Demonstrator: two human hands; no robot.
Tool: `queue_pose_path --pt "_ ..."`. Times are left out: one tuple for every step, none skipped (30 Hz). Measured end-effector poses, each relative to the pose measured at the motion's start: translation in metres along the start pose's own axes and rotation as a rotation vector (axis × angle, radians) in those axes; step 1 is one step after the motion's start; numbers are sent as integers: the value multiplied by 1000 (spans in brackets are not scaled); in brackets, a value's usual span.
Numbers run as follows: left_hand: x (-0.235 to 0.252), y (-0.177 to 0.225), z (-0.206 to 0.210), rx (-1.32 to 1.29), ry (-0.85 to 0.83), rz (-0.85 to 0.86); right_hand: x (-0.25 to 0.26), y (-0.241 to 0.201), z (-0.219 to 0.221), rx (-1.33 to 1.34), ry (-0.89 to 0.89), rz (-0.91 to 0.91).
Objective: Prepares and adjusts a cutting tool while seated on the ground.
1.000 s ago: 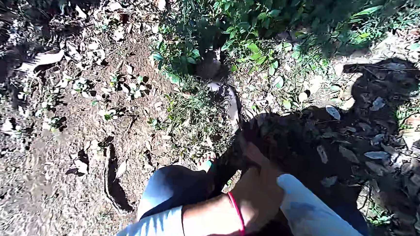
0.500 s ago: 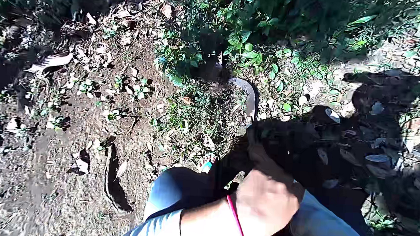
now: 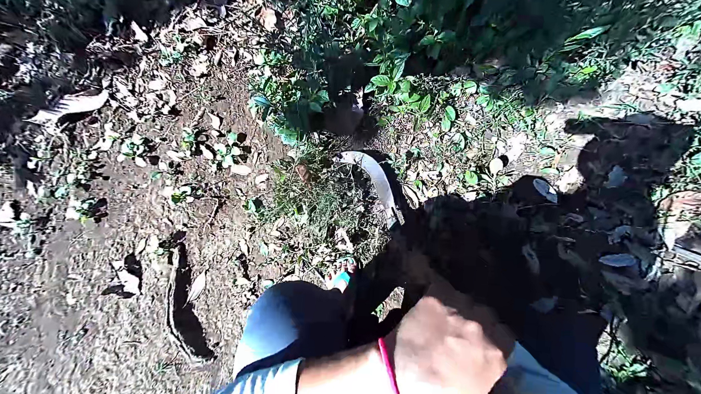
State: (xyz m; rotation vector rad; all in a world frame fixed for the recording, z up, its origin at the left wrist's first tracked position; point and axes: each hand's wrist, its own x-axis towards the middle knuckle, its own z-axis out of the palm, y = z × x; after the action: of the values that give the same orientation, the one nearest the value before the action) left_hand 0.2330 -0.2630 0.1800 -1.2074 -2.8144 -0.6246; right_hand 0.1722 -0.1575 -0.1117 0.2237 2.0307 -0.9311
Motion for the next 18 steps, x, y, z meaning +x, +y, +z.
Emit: queue_pose_path --pt "-1 0 -1 -6 9 7 5 -18 -18 173 56 19" --pt "-3 1 -2 -24 15 12 14 -37 -34 336 125 32" --pt "-5 2 -3 -42 13 13 26 -54 -46 446 213 31" --pt "-6 2 -3 -54 11 11 37 -70 -54 528 284 35" --pt "-7 2 -3 -62 5 6 50 -76 -51 530 333 38" --pt "-7 3 -3 -68 -10 5 56 -70 -42 438 314 46" --pt "-7 3 -2 -70 -22 5 56 -53 -27 261 232 54" --pt "-7 2 0 -60 -21 5 50 -33 -17 74 70 63" --pt "-7 0 1 -38 -14 2 43 -11 -5 -82 -62 40" --pt "-8 -2 1 -13 1 -2 34 4 5 -166 -125 6" --pt "-7 -3 1 7 16 -6 27 11 11 -169 -115 -12" --pt "-8 -2 0 10 21 -5 19 8 8 -96 -85 -8" --pt "-10 0 -1 -8 20 4 10 0 1 38 -36 0" --pt "-12 1 -2 -37 20 13 8 -10 -11 196 21 0" --pt "-14 3 -2 -70 -4 11 9 -22 -28 366 88 7" --pt "-17 3 -2 -90 -23 17 10 -34 -47 551 190 11" --pt "-19 2 -2 -96 -36 24 16 -44 -68 746 302 -1" --pt "-20 2 -3 -95 -47 29 28 -47 -88 942 404 -14"
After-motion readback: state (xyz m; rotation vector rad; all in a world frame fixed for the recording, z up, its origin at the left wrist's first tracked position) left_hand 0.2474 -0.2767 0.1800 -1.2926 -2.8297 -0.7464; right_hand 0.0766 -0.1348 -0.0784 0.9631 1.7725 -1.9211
